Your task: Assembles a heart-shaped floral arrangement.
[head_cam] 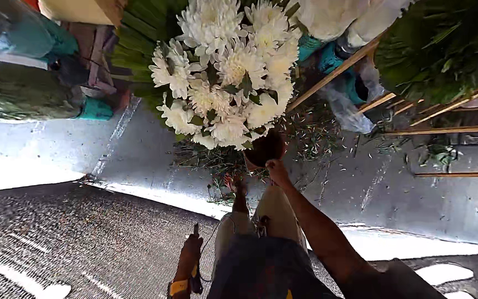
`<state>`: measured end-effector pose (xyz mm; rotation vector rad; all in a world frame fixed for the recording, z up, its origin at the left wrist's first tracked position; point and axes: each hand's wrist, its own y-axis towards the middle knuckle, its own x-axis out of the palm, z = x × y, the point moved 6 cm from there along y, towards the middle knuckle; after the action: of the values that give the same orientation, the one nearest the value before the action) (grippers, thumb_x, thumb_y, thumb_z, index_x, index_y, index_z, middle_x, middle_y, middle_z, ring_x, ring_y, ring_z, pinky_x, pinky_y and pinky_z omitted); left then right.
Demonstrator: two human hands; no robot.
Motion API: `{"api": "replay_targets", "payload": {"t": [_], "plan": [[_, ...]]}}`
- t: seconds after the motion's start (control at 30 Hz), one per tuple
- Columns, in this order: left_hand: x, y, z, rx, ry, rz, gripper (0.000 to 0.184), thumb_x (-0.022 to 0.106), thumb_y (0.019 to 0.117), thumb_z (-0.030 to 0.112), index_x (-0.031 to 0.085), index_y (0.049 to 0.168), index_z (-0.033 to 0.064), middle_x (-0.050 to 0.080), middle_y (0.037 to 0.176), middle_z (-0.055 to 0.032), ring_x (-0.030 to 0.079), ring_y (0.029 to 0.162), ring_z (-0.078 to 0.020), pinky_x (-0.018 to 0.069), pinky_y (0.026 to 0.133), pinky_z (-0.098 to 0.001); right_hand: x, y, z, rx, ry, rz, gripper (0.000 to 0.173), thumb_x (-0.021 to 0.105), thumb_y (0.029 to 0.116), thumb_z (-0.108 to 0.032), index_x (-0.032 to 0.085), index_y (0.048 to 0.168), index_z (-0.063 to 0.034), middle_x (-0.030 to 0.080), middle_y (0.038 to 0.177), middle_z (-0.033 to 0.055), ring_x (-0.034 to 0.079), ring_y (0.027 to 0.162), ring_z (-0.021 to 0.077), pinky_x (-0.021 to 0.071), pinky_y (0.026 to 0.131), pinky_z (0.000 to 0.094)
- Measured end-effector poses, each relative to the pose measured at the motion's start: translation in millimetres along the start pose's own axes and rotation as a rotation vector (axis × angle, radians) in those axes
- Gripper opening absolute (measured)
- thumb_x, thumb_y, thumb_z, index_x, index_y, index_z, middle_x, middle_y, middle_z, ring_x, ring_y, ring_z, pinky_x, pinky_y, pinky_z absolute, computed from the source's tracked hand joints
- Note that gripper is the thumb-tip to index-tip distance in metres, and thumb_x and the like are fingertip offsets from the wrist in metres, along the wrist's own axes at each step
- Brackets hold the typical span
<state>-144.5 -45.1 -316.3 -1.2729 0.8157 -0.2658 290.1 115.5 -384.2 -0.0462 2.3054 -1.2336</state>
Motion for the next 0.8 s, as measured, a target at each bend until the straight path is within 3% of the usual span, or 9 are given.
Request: {"api": "replay_targets", "payload": {"t": [0.1, 0.17, 0.23, 0.33, 0.43, 0.57, 0.63, 0.7, 0.8], "plan": [[37.8, -17.1, 9.3, -0.023, 0.101, -0.007, 0.039, 0.056, 0.1043, 0.024, 0.056, 0.135, -0.0007, 0.066, 0.106, -0.0257, 0.066, 0.089, -0.0390, 0.0535, 0.080, -0.0578, 8.2, 65.8, -9.5, -0.037, -0.029, 0.033, 0.048, 0.065, 0.0995, -0.030, 0.058, 0.141, -0.0069, 0.060, 0.139, 0.0195, 0.057, 0.130, 0.0355, 0.0459, 0.109, 0.0549], [58.5, -23.7, 16.2, -0.031, 0.117, 0.002, 0.042, 0.055, 0.1048, 0.024, 0.053, 0.139, 0.0002, 0.067, 0.110, -0.0262, 0.067, 0.092, -0.0402, 0.0537, 0.083, -0.0587, 29.1, 107.9, -18.1, -0.050, -0.106, -0.015, 0.074, 0.078, 0.0881, -0.034, 0.047, 0.151, -0.0109, 0.044, 0.154, 0.0233, 0.046, 0.139, 0.0443, 0.0423, 0.109, 0.0642], [79.3, -29.8, 26.2, -0.040, 0.120, 0.007, 0.042, 0.055, 0.1051, 0.023, 0.052, 0.139, -0.0006, 0.066, 0.110, -0.0268, 0.067, 0.093, -0.0405, 0.0532, 0.084, -0.0591, 48.9, 137.7, -27.6, -0.065, -0.168, -0.104, 0.085, 0.081, 0.0855, -0.038, 0.041, 0.155, -0.0090, 0.032, 0.161, 0.0263, 0.034, 0.145, 0.0496, 0.0373, 0.110, 0.0694], [108.1, -41.5, 45.3, 0.044, 0.052, 0.064, 0.043, 0.054, 0.1051, 0.021, 0.052, 0.144, 0.0027, 0.066, 0.119, -0.0250, 0.067, 0.104, -0.0396, 0.0519, 0.092, -0.0598, 52.6, 151.8, -46.7, -0.190, -0.140, -0.138, 0.048, 0.064, 0.1010, -0.037, 0.060, 0.140, -0.0083, 0.057, 0.141, 0.0251, 0.053, 0.133, 0.0435, 0.0437, 0.107, 0.0636], [128.0, -64.7, 75.2, 0.156, -0.034, 0.116, 0.045, 0.055, 0.1036, 0.018, 0.052, 0.147, 0.0059, 0.065, 0.128, -0.0222, 0.066, 0.112, -0.0373, 0.0511, 0.098, -0.0578, 29.0, 127.6, -46.5, -0.345, -0.042, -0.122, 0.041, 0.056, 0.1061, -0.035, 0.064, 0.133, -0.0062, 0.065, 0.130, 0.0224, 0.061, 0.124, 0.0381, 0.0472, 0.106, 0.0588], [131.0, -99.7, 147.2, 0.223, 0.105, 0.288, 0.035, 0.057, 0.1024, 0.036, 0.065, 0.126, 0.0107, 0.072, 0.088, -0.0152, 0.071, 0.080, -0.0358, 0.0554, 0.073, -0.0618, -48.7, 54.9, -27.8, -0.400, -0.033, -0.034, 0.042, 0.058, 0.1039, -0.022, 0.059, 0.135, 0.0066, 0.062, 0.133, 0.0271, 0.058, 0.129, 0.0363, 0.0438, 0.113, 0.0493], [127.8, -120.2, 203.3, 0.377, 0.173, 0.358, 0.035, 0.053, 0.1048, 0.036, 0.066, 0.125, 0.0104, 0.073, 0.095, -0.0156, 0.071, 0.084, -0.0360, 0.0559, 0.075, -0.0614, -89.5, 16.3, -18.2, -0.425, -0.008, 0.011, 0.044, 0.058, 0.1033, -0.025, 0.060, 0.135, 0.0047, 0.062, 0.135, 0.0243, 0.056, 0.132, 0.0336, 0.0419, 0.115, 0.0484], [122.9, -138.0, 263.6, 0.602, 0.170, 0.446, 0.038, 0.053, 0.1053, 0.032, 0.063, 0.135, 0.0090, 0.067, 0.121, -0.0177, 0.070, 0.099, -0.0338, 0.0586, 0.084, -0.0563, -130.0, -26.6, -27.5, -0.552, 0.156, 0.055, 0.039, 0.057, 0.1045, -0.029, 0.066, 0.127, 0.0016, 0.069, 0.123, 0.0195, 0.065, 0.118, 0.0270, 0.0513, 0.106, 0.0448], [111.8, -163.5, 345.1, 0.824, 0.108, 0.489, 0.044, 0.055, 0.1045, 0.028, 0.057, 0.144, 0.0103, 0.060, 0.134, -0.0191, 0.068, 0.108, -0.0343, 0.0575, 0.089, -0.0550, -169.2, -79.9, -46.9, -0.537, 0.159, -0.103, 0.044, 0.050, 0.1082, -0.034, 0.060, 0.135, -0.0008, 0.069, 0.119, 0.0178, 0.070, 0.106, 0.0241, 0.0570, 0.097, 0.0432]]}}
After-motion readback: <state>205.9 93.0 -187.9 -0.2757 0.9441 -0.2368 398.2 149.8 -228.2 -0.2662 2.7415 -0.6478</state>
